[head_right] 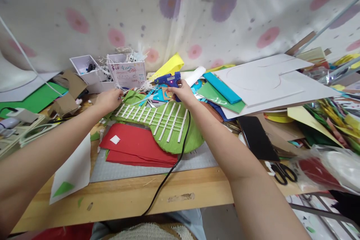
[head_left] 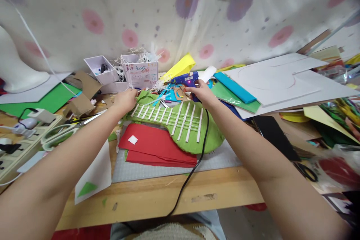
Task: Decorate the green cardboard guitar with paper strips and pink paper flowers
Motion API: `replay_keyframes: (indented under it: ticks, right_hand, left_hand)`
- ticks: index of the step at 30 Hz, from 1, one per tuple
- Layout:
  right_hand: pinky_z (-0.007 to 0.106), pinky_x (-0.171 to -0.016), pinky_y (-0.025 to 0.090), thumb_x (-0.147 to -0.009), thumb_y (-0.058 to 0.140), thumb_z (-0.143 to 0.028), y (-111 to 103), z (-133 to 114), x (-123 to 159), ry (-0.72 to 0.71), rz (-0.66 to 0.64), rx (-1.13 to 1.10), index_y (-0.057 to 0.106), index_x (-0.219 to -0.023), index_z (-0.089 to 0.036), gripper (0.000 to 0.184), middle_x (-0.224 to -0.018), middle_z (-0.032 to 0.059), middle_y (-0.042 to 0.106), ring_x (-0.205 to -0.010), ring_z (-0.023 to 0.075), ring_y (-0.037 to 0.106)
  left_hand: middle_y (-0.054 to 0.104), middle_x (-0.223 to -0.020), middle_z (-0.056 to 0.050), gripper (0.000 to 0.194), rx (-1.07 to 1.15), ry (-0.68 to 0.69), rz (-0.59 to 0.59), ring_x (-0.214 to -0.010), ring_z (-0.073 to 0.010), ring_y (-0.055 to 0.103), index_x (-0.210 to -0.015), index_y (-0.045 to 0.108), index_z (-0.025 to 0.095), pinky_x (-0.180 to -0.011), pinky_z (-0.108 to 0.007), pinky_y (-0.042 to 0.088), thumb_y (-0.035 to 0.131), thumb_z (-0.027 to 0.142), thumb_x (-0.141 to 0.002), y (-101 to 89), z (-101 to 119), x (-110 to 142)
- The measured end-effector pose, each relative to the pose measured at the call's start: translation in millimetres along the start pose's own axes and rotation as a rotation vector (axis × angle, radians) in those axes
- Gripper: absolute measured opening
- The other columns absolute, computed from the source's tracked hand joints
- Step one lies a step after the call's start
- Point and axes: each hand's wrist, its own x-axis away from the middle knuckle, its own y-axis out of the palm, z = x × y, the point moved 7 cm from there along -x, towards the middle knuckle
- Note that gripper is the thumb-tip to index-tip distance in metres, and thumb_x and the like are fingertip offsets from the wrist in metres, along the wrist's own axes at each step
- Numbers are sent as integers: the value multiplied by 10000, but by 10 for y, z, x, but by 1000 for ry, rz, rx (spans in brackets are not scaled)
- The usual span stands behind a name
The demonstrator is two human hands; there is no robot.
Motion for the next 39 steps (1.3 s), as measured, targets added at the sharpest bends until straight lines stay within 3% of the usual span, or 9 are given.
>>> replay_keyframes:
  ticks: [9,16,20,24,28,32,35,39]
  right_hand:
    - [251,-441,424,-700,685,-152,81,-11,54,-39,-51,-19,397,-858,-231,338,-652,-47,564,-447,94,501]
    - [259,-454,415,-689,672,-157,51,5,63,-54,-44,-30,421,-886,-223,326,-662,-50,557,-441,91,495]
    - [256,-453,409,-669,679,-173,51,0,74,-57,-62,-45,433,-888,-219,333,-655,-52,553,-448,86,487]
    - [261,-460,421,-649,695,-197,70,7,87,-61,-73,-69,424,-869,-225,350,-642,-46,563,-465,96,496]
    - [255,-445,398,-625,702,-221,107,47,96,-50,-84,-65,443,-862,-220,351,-630,-51,557,-456,91,483]
    - [254,-445,388,-600,710,-239,145,56,108,-48,-98,-51,466,-875,-208,370,-652,-46,580,-451,91,494]
    - [257,-445,391,-587,703,-228,158,27,128,-42,-92,-42,475,-862,-201,358,-660,-43,590,-442,92,503]
    - [255,-456,408,-587,707,-229,184,-25,167,-29,-112,-18,490,-825,-198,324,-628,-41,593,-447,93,507]
  left_hand:
    - [677,-1218,-139,402,-52,177,4,-1074,-328,650,-1183,652,193,-832,-394,500,438,218,-843,27,-17,-45]
    - [659,-1187,-189,408,-42,300,163,-1091,-317,629,-1212,615,148,-937,-450,473,408,171,-862,90,-2,97]
    - [606,-1288,-183,446,2,217,225,-1170,-316,580,-1260,570,136,-997,-439,436,424,130,-838,21,-77,237]
    - [636,-1198,-181,395,95,-52,278,-1137,-336,596,-1202,575,134,-943,-427,462,520,244,-828,-164,-356,376]
    - [674,-1139,-181,463,158,-317,114,-1065,-364,641,-1175,571,149,-857,-431,495,570,445,-818,-160,-633,495]
    - [631,-1232,-276,758,142,-466,-114,-1133,-407,613,-1263,506,72,-849,-435,500,633,603,-735,28,-766,535]
    - [631,-1224,-293,821,193,-444,-207,-1082,-393,642,-1248,525,41,-796,-407,508,662,628,-692,191,-766,451]
    - [728,-994,-203,482,238,-319,-278,-918,-350,689,-950,684,140,-715,-381,504,656,558,-711,322,-720,302]
